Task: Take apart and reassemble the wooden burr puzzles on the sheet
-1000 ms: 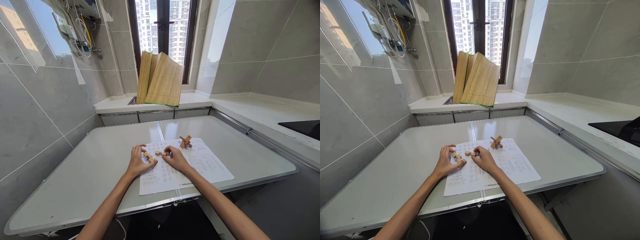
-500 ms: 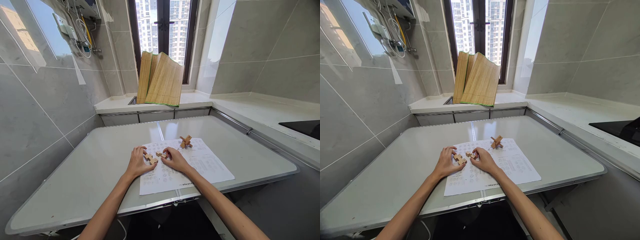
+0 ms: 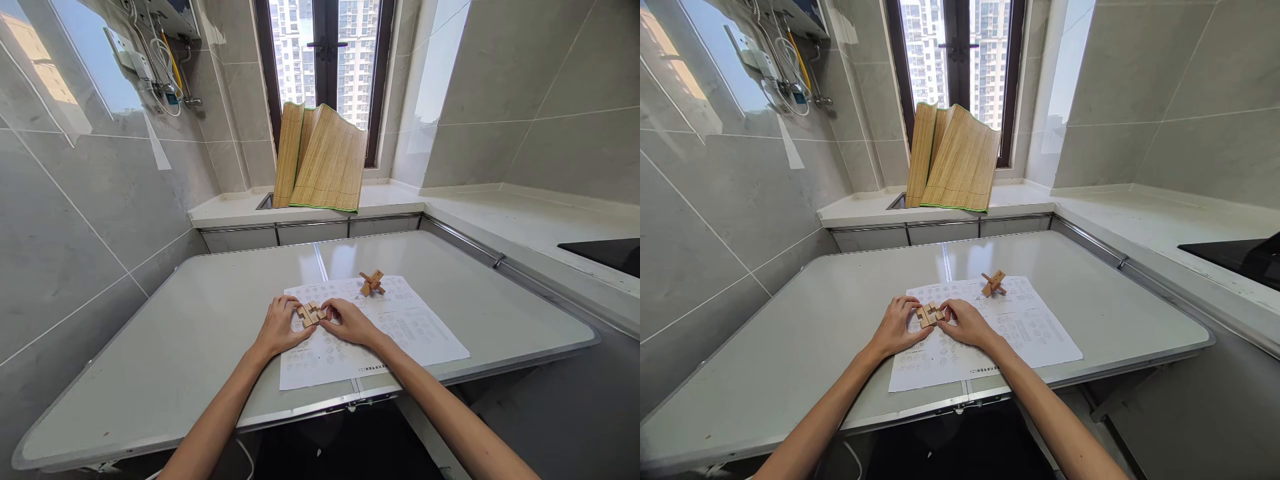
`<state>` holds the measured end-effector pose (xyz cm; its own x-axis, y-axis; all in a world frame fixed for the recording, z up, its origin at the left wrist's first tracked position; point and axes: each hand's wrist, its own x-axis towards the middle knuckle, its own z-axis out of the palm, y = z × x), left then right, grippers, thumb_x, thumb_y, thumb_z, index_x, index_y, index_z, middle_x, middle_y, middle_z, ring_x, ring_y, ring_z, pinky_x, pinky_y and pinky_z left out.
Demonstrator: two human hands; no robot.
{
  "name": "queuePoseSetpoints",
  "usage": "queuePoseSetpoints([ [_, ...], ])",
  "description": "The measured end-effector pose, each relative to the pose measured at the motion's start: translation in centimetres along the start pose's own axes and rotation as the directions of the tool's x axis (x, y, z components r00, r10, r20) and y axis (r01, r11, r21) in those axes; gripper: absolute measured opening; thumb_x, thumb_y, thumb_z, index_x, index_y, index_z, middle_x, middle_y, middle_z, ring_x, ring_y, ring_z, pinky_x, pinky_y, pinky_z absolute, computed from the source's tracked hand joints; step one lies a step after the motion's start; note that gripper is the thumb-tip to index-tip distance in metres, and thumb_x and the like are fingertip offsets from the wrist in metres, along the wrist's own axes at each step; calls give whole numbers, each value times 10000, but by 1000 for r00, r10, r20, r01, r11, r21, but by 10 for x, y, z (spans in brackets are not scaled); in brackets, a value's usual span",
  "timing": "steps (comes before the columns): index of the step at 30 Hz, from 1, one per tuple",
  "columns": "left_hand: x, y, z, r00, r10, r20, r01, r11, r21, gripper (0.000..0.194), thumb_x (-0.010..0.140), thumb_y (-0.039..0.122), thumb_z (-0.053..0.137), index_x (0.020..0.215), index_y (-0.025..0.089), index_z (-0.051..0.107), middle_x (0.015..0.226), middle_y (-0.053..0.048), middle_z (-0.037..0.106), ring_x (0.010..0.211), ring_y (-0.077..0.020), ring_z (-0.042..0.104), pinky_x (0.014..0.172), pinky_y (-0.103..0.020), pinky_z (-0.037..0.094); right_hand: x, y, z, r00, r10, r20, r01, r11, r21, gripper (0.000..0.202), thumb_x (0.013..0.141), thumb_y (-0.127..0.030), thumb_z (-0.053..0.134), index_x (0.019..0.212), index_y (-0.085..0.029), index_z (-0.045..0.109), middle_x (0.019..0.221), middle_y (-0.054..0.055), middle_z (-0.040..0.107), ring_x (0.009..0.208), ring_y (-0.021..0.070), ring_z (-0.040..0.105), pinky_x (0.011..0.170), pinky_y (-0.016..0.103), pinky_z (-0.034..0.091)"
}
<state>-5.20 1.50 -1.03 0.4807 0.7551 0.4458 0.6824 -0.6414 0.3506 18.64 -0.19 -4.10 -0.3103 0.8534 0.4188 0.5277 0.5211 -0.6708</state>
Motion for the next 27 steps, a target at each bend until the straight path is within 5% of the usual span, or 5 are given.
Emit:
queuePoseSetpoints([
  [13,5,7,8,997,6,82,2,995,-102,563,817,554,725,1284,280,572,1213,-76,684,1101,-304,645,957,-483,523,0,-4,-4,999,-42,18,41,999,35,202,841,-215,667,1041,-235,660,980,25,696,793,177,583,749,314,467],
  [27,13,-12,13,984,-159,-79,153,985,-74,466,798,506,731,1167,257,595,1102,-59,705,1017,-286,665,892,-459,539,2,-1,-2,998,41,-41,-37,996,78,189,865,-200,588,1037,-226,660,892,11,707,740,164,597,706,298,470],
])
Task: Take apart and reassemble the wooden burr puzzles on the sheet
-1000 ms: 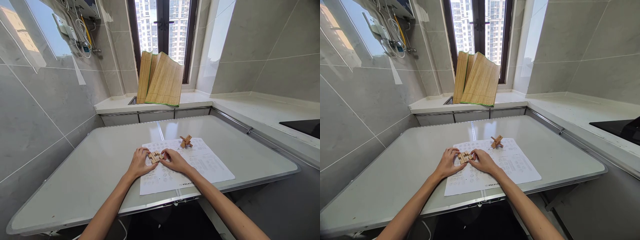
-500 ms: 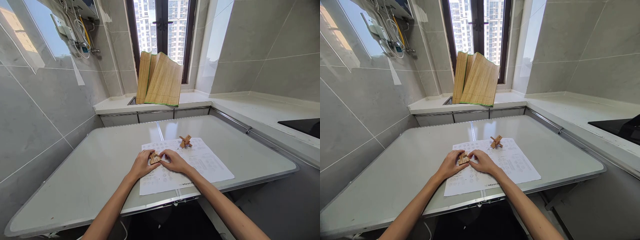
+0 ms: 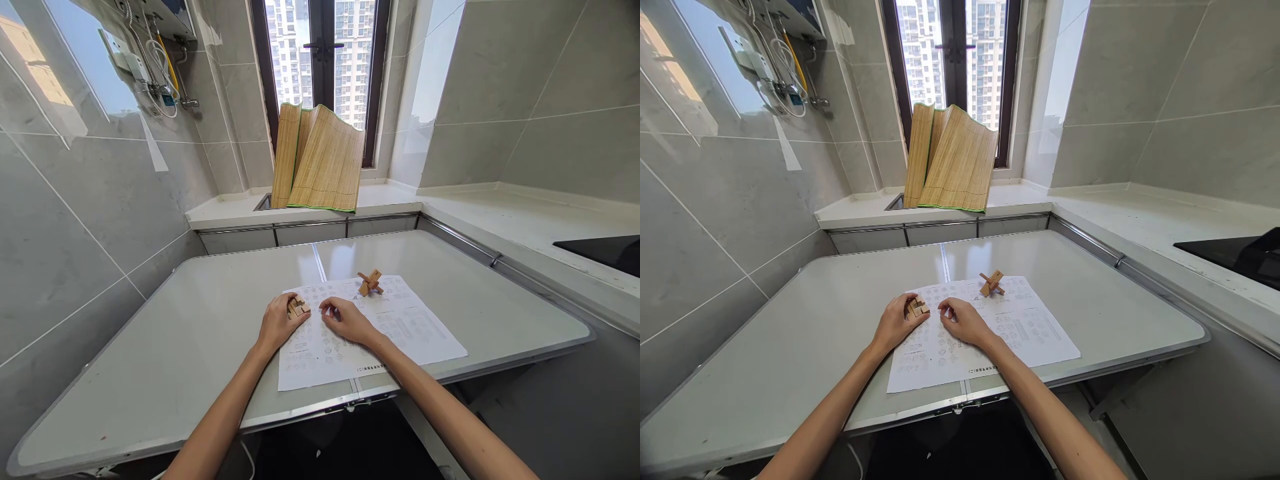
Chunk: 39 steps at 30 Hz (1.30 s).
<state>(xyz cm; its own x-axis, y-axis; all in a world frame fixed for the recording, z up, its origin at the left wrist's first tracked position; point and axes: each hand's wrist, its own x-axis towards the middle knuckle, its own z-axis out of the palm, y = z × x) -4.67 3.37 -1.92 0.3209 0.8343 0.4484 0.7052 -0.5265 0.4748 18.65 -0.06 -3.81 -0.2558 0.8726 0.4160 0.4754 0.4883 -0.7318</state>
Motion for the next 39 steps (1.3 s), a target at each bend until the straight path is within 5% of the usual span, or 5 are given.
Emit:
queuePoseSetpoints([
  [9,2,-8,2,998,-57,-9,57,997,45,464,806,499,718,1166,241,576,1111,-76,694,1060,-311,644,892,-469,526,7,14,-1,946,249,-208,-203,954,220,121,848,-300,599,901,-214,665,770,3,695,654,160,606,666,312,494],
  [15,-3,5,-1,995,53,-79,-47,996,76,514,852,465,701,1281,258,509,1330,-109,595,1231,-330,547,1039,-536,447,11,26,-8,830,532,-165,-225,591,775,291,849,-476,692,832,-198,606,777,35,665,564,129,583,492,263,507],
  [22,-9,19,-5,993,95,-65,-93,995,39,419,930,416,617,1304,278,485,1396,-108,511,1287,-322,499,1058,-544,451,13,37,-21,769,616,-170,-47,321,946,300,865,-492,705,821,-232,561,702,8,622,548,130,582,455,252,527],
  [31,-11,21,-5,994,92,-65,-91,996,24,392,941,396,605,1292,272,481,1372,-109,509,1266,-316,502,1050,-535,462,6,43,-37,792,601,-106,98,46,994,408,952,-604,466,823,-225,544,681,-15,487,467,90,411,339,194,415],
  [39,-11,17,-3,993,103,-59,-101,994,28,374,954,393,585,1291,269,480,1343,-107,523,1232,-303,517,1040,-514,466,4,43,-38,813,574,-95,167,-74,983,83,938,-277,550,872,-230,531,666,-42,459,455,72,426,360,154,439],
])
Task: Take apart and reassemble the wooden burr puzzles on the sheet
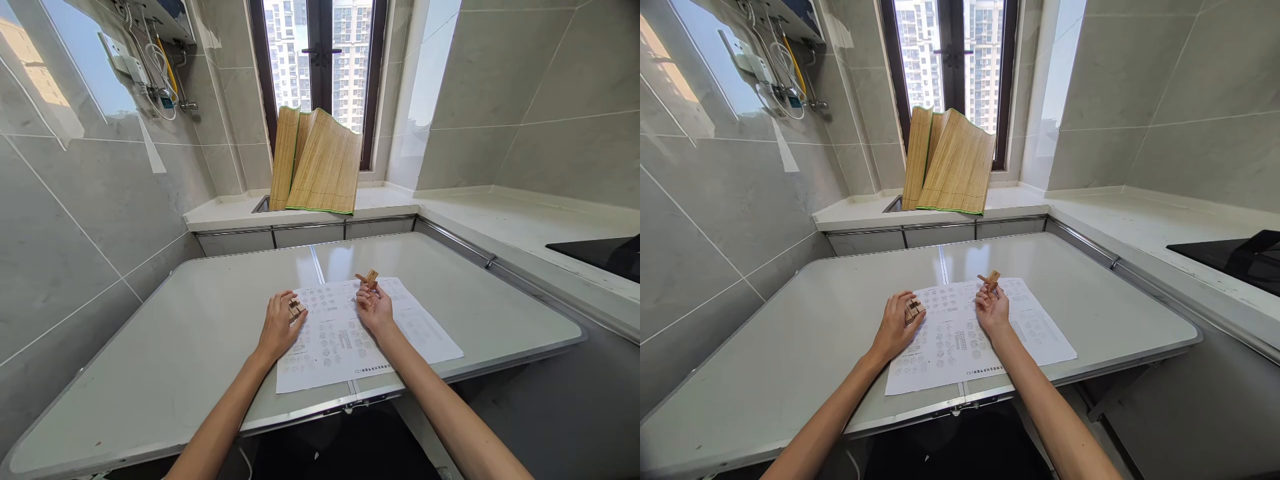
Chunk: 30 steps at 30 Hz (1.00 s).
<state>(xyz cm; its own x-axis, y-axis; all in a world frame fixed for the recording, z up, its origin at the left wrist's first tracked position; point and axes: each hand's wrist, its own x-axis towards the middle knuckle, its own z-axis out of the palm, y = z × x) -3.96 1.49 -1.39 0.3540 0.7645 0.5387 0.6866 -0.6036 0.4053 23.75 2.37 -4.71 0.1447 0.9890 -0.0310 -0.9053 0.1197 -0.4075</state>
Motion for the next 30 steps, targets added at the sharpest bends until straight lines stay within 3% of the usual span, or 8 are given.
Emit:
queuePoseSetpoints([
  [4,0,0,0,1000,16,-10,-15,1000,9,370,961,380,579,1294,255,479,1340,-108,528,1214,-294,524,1025,-504,474,0,0,1,998,53,-18,-49,986,158,116,955,-168,525,869,-234,485,639,-63,454,428,60,415,347,126,433],
  [10,0,1,0,1000,22,-10,-22,1000,2,363,971,369,570,1302,247,482,1329,-106,535,1200,-286,530,1011,-493,482,-1,2,7,995,92,-27,-86,981,175,172,969,-125,501,837,-228,461,624,-69,469,409,49,395,330,114,403],
  [13,0,1,0,999,32,-13,-32,999,-18,352,972,360,571,1296,251,488,1316,-103,541,1187,-287,540,1007,-503,485,-3,4,12,991,133,-26,-129,987,100,182,976,-180,528,805,-215,474,594,-79,442,393,39,353,328,116,366],
  [17,1,3,-2,998,56,-9,-56,998,-37,297,974,337,567,1255,250,522,1291,-96,561,1180,-283,548,989,-491,498,-6,8,19,990,134,49,-123,975,-184,276,917,-297,646,723,-212,468,536,-103,343,394,43,275,342,139,316],
  [19,1,5,-3,997,72,-10,-73,996,-49,273,977,324,561,1238,246,534,1279,-96,571,1178,-279,553,990,-484,498,-9,12,23,985,133,108,-85,925,-369,339,889,-346,658,669,-220,432,523,-102,315,407,54,258,354,161,297],
  [23,3,9,-5,995,99,-4,-99,993,-67,259,986,313,552,1234,243,532,1262,-92,584,1184,-270,554,1006,-473,494,-15,21,28,972,139,192,30,732,-680,403,891,-428,589,598,-236,387,484,-85,326,410,78,288,383,212,287],
  [26,3,10,-6,993,114,6,-113,990,-86,283,979,318,572,1248,245,522,1269,-92,585,1193,-268,559,1017,-474,495,-21,27,30,962,142,233,88,646,-758,374,868,-406,626,586,-222,463,443,-69,406,398,91,351,411,230,306],
  [30,2,11,-6,991,135,17,-132,985,-106,345,959,337,606,1278,249,510,1275,-102,585,1183,-274,579,1009,-500,510,-24,29,31,934,95,344,266,458,-848,345,895,-400,581,612,-203,557,515,-12,612,431,109,457,480,248,372],
])
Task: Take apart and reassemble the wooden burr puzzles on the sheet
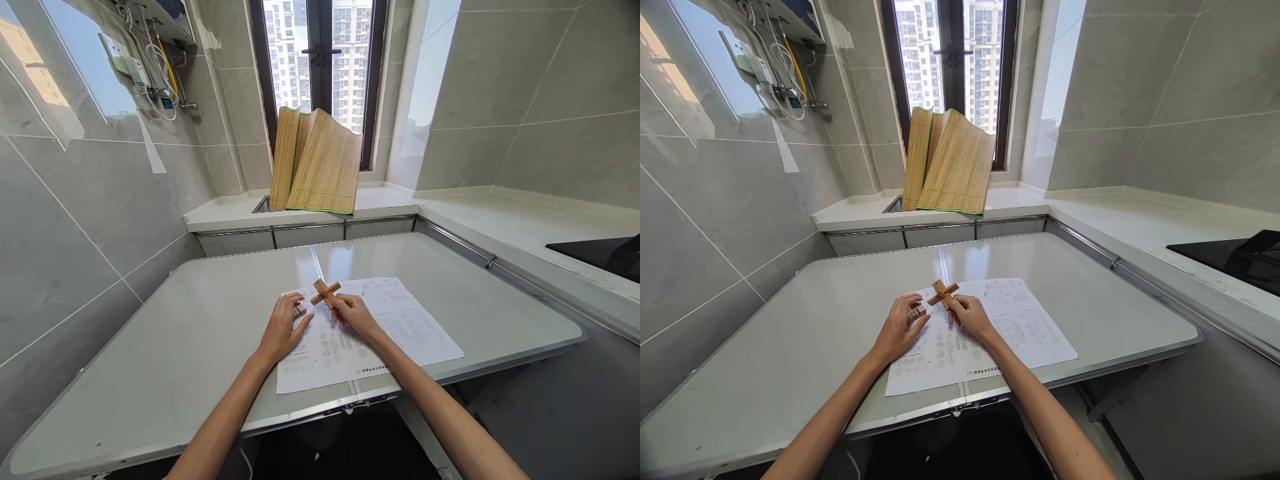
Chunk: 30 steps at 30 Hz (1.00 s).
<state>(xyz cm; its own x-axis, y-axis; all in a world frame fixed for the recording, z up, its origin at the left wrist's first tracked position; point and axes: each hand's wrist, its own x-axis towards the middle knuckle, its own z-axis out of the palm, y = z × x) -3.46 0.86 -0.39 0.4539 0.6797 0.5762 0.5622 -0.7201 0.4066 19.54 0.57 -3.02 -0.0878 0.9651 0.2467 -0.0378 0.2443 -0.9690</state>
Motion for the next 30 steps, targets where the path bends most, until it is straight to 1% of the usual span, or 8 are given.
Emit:
queuePoseSetpoints([
  [2,0,1,0,1000,3,6,-3,1000,-6,360,951,347,616,1283,254,515,1270,-105,589,1175,-281,585,995,-517,523,0,0,-1,999,-49,-10,48,995,-87,365,928,-421,517,641,-204,575,596,10,678,445,115,481,493,256,384],
  [4,0,2,-1,1000,-6,15,6,1000,-28,364,952,356,613,1289,261,514,1267,-107,587,1168,-285,590,974,-530,540,0,0,-1,998,-51,-21,49,994,-95,374,947,-440,480,681,-204,594,646,21,703,451,120,488,489,261,383],
  [9,0,5,-3,997,-39,68,47,993,-110,527,911,409,670,1375,296,447,1324,-108,555,1199,-294,588,981,-546,552,-1,-5,-1,1000,-15,18,16,999,-45,384,951,-443,476,659,-210,562,583,5,650,455,128,477,480,263,372],
  [15,-1,9,-6,977,-11,212,36,993,-117,878,771,474,816,1492,318,340,1432,-113,528,1271,-332,559,1045,-550,499,-6,-12,3,966,48,253,-49,999,-2,405,959,-416,483,618,-203,532,521,-14,603,470,120,502,515,252,387],
  [19,-3,10,-5,963,8,268,41,983,-177,941,743,464,840,1516,332,319,1498,-102,487,1335,-327,522,1110,-533,451,-7,-13,4,933,70,354,-100,993,69,378,956,-434,506,665,-194,546,534,-10,620,474,123,535,507,244,386],
  [22,-5,9,-3,968,-10,250,68,972,-224,915,754,415,832,1511,327,326,1476,-108,510,1328,-314,535,1118,-526,448,-7,-11,3,931,58,361,-88,994,66,394,953,-489,532,699,-190,568,561,-8,631,476,118,535,504,240,387],
  [25,-5,9,-2,979,-32,200,79,969,-234,899,719,393,857,1479,333,382,1372,-111,579,1242,-309,593,1055,-529,499,-6,-10,4,934,52,354,-67,997,30,419,944,-553,548,735,-193,586,582,-17,627,481,110,521,509,236,390],
  [30,-4,8,-4,988,-41,149,71,978,-198,915,655,464,893,1435,308,442,1252,-99,630,1100,-285,635,978,-510,536,-5,-10,5,926,65,371,-77,997,20,453,939,-610,538,768,-196,599,593,-24,616,484,108,504,499,235,381],
])
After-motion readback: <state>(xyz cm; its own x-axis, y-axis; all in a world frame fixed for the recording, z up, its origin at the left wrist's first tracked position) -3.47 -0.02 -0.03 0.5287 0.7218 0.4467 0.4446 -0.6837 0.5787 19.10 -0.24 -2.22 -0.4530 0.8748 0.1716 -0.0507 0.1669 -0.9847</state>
